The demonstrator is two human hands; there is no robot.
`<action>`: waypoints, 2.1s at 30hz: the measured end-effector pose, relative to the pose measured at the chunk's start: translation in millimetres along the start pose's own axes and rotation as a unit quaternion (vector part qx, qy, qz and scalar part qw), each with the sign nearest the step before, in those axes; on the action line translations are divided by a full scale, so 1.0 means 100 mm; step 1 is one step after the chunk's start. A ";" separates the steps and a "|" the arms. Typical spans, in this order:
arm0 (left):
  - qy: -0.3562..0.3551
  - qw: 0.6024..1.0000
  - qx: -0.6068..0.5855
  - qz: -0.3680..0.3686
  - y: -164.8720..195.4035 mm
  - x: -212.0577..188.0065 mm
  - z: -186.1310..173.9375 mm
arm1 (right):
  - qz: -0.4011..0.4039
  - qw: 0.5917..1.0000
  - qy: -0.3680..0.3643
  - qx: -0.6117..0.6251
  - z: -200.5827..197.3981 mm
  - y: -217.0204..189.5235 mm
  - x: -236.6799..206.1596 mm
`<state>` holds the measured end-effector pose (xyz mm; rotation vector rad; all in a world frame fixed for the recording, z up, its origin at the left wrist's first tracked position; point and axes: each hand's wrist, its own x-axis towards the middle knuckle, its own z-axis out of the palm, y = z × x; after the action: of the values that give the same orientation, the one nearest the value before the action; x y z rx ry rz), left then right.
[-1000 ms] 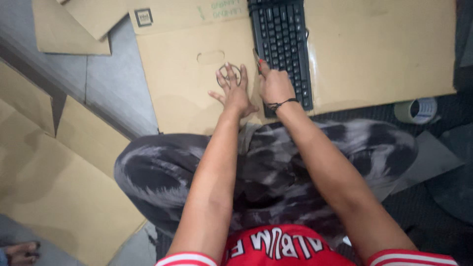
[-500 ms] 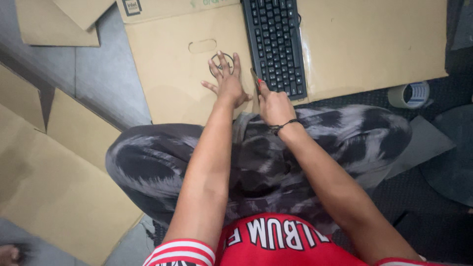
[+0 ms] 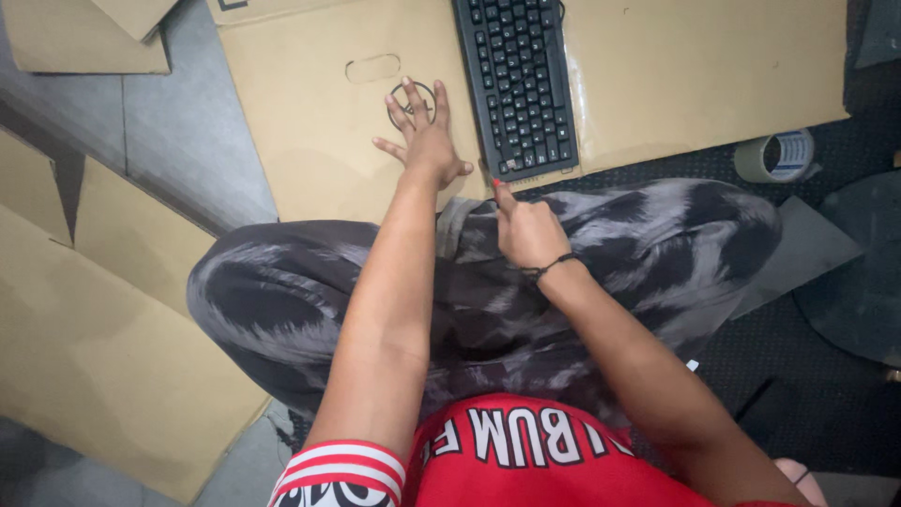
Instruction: The person tapes a cardboard sheet, places a keyboard on it, and uses a utility knife to cut the cardboard around the keyboard's outline. The person then cuts the cardboard into strips and removes the excess pieces.
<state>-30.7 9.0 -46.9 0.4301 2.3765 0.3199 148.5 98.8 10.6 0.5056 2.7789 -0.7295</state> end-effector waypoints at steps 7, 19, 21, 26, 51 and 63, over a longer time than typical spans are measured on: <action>0.003 1.000 0.002 0.002 -0.01 0.00 0.01 | 0.002 0.999 -0.032 -0.042 0.06 0.05 -0.28; 0.034 0.998 -0.037 0.033 -0.03 0.07 0.10 | -0.046 0.984 0.153 0.085 -0.65 0.36 -0.30; 0.041 0.995 -0.078 0.044 0.07 0.13 0.24 | 0.078 0.971 0.200 0.103 -0.72 0.59 0.13; 0.102 0.975 -0.177 0.083 0.26 0.22 0.56 | 0.167 0.945 0.266 0.086 -0.42 0.99 1.04; 0.111 0.988 -0.105 0.004 0.24 0.05 0.11 | 0.046 0.797 0.082 0.596 -0.70 0.59 0.87; 0.284 0.957 0.030 -0.045 -0.07 0.29 0.19 | 0.045 0.774 -0.182 0.605 -0.98 0.12 1.96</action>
<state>-39.7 16.4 -80.5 0.2799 2.9631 0.3655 -38.8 211.0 30.4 0.5661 1.5787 -2.2530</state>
